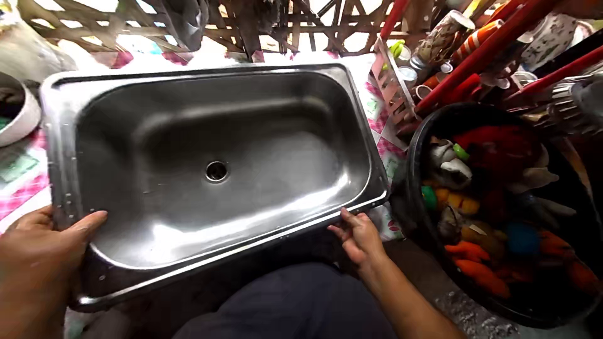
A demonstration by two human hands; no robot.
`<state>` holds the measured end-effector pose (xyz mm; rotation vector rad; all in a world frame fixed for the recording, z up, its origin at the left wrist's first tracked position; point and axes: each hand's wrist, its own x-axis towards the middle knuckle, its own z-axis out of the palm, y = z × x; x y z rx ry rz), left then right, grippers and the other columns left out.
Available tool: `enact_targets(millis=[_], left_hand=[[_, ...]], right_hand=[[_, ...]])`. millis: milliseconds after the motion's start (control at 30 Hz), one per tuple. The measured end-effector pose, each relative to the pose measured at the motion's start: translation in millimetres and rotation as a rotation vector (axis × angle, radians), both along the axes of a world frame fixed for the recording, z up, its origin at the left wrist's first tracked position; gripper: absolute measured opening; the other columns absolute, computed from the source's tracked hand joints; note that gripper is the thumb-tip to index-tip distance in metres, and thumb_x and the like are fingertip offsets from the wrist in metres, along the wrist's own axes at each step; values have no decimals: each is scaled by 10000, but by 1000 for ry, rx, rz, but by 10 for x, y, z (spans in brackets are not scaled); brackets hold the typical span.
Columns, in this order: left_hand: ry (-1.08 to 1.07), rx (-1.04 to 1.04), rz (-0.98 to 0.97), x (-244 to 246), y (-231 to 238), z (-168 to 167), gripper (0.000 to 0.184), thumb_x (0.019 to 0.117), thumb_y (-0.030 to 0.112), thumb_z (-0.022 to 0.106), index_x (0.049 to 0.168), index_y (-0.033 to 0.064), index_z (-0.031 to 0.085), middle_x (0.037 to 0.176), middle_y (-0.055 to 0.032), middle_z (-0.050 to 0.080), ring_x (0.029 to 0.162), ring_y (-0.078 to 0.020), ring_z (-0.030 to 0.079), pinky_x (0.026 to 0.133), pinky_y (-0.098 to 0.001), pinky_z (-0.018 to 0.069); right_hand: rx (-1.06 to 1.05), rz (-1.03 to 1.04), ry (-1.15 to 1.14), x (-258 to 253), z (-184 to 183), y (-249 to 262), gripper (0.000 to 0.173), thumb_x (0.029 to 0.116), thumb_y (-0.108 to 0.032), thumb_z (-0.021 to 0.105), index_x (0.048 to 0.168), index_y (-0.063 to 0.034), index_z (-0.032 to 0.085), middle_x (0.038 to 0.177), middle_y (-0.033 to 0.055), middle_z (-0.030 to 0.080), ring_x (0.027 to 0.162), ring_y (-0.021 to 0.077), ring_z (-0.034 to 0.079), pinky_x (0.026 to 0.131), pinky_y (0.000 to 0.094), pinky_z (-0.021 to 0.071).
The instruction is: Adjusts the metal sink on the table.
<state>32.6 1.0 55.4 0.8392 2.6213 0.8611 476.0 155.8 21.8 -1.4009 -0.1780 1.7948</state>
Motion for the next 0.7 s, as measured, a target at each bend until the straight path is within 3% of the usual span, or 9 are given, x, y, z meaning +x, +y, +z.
enact_targets(millis=[133, 300, 400, 533, 700], left_hand=[[52, -9, -65, 80, 123, -142, 523, 875, 276, 740, 1262, -49, 604, 1166, -297, 649, 1075, -415, 641, 948, -637, 474], [-10, -30, 29, 44, 186, -294, 535, 862, 264, 808, 1274, -16, 614, 1097, -274, 680, 1020, -424, 668, 918, -666, 494], [-73, -96, 58, 10, 314, -72, 499, 877, 292, 810, 1259, 19, 638, 1082, -258, 688, 1012, -427, 667, 906, -683, 490], [-38, -270, -54, -182, 587, 301, 436, 907, 337, 775, 1184, 13, 678, 1076, -273, 682, 1042, -466, 649, 905, -728, 466], [-47, -328, -94, -441, 756, 225, 481, 873, 366, 793, 1109, -35, 670, 1076, -288, 668, 1060, -465, 638, 915, -704, 471]], right_hand=[[0, -31, -65, 95, -81, -3, 197, 1023, -6, 558, 1185, 21, 447, 907, 185, 660, 658, 253, 691, 601, 407, 630], [37, -7, -144, 81, -110, -58, 165, 1019, 0, 559, 1151, 11, 460, 865, 147, 662, 632, 216, 691, 597, 384, 641], [79, 10, -143, 67, -74, -29, 114, 1032, -10, 530, 1133, -6, 476, 852, 119, 669, 641, 195, 700, 598, 366, 644], [189, 46, -117, 20, 162, 25, 62, 1066, -55, 480, 1093, -31, 532, 821, 65, 704, 674, 157, 722, 627, 333, 650], [401, 86, -176, -137, 518, 166, 74, 1081, -84, 458, 1147, -68, 488, 862, 40, 691, 719, 140, 718, 638, 323, 642]])
